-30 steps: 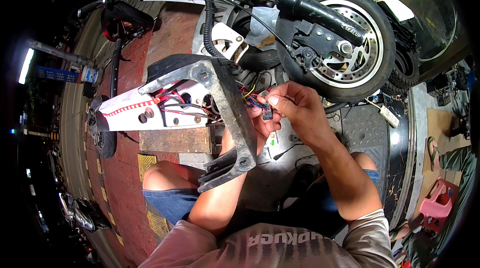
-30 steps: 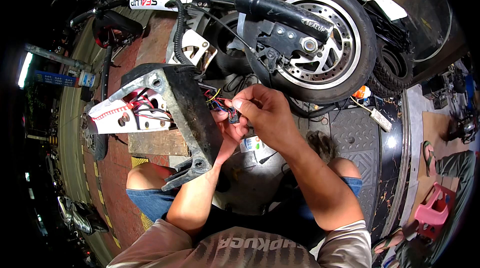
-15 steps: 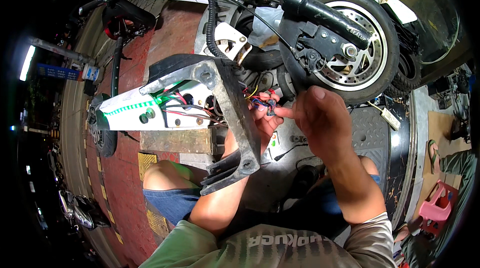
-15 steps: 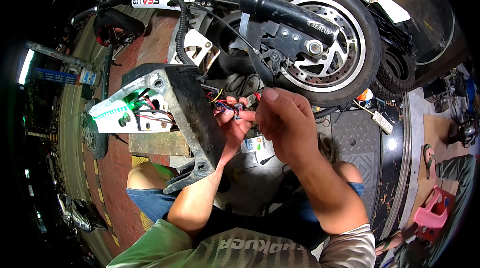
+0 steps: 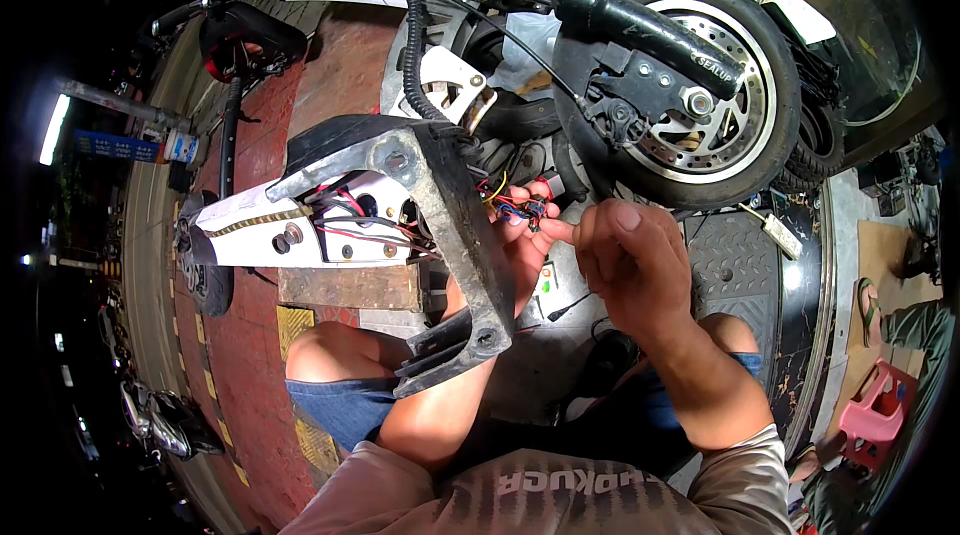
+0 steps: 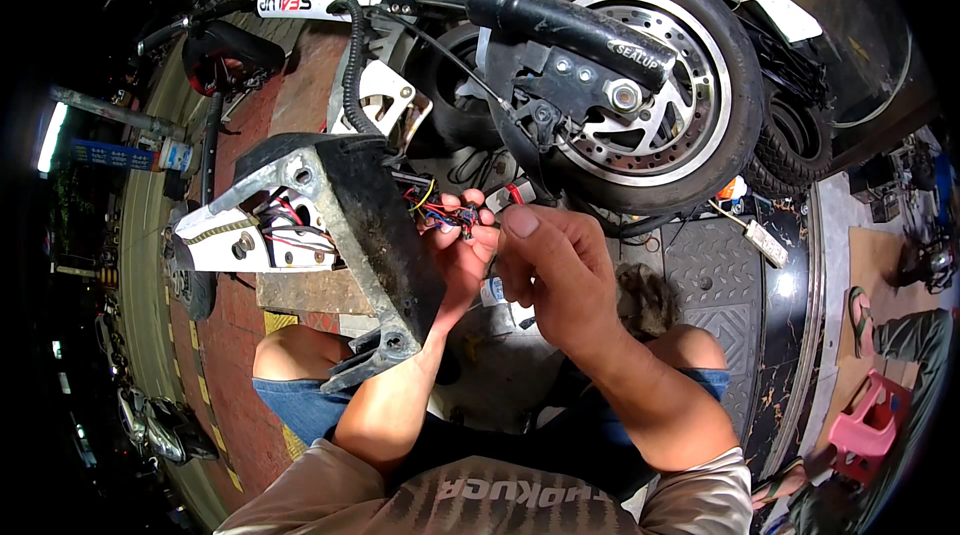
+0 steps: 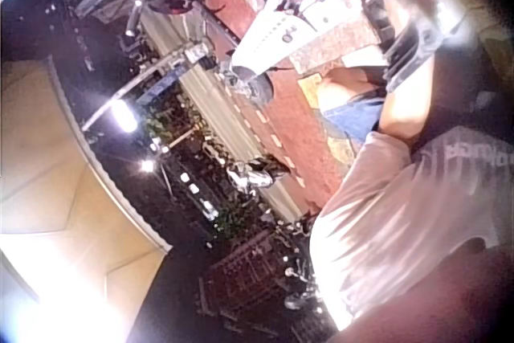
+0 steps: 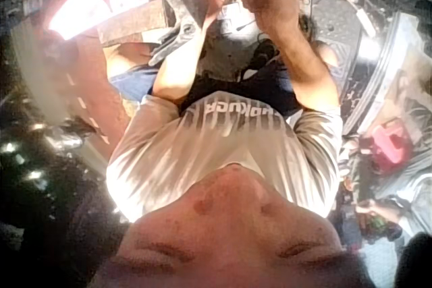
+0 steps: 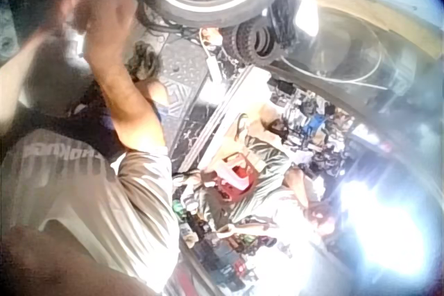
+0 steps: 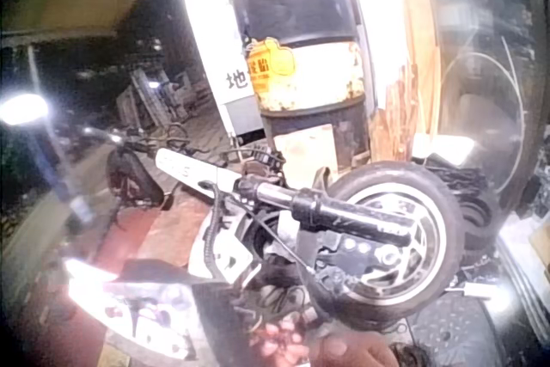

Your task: The person connects and organizes electrical wires inside the front compartment of an electric scooter using their hands.

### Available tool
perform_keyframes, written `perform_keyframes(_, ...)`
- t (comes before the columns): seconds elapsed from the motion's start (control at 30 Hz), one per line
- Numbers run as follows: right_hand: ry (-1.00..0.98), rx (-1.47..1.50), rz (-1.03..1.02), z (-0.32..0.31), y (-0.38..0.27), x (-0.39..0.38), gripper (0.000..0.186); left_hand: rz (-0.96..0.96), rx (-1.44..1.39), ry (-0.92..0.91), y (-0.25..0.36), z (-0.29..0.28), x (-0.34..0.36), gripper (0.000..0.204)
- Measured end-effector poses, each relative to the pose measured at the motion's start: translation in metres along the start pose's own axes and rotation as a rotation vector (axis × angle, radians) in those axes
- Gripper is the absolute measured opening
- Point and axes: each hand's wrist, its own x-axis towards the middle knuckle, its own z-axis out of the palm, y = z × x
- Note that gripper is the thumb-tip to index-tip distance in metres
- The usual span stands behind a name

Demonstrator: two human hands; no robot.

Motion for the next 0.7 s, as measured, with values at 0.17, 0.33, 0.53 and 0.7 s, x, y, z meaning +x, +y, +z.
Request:
perform_keyframes(0.17,0.063,0.17,-0.045,0.009,0.005,-0.002,0.058,-0.071,-0.004,0.013,0.005,0.01,-0.003,0.023)
perform_keyframes(0.33,0.047,0.368,-0.059,0.005,0.017,-0.002,0.056,-0.039,0.026,0.056,0.005,0.006,-0.004,0.019)
perform_keyframes(0.53,0.078,0.448,-0.014,-0.004,0.015,0.008,0.058,-0.002,0.013,0.065,0.006,0.019,-0.004,0.015)
perform_keyframes(0.7,0.031,0.488,-0.001,-0.01,0.018,0.014,0.054,-0.015,0.025,0.054,0.008,0.021,-0.005,0.012)
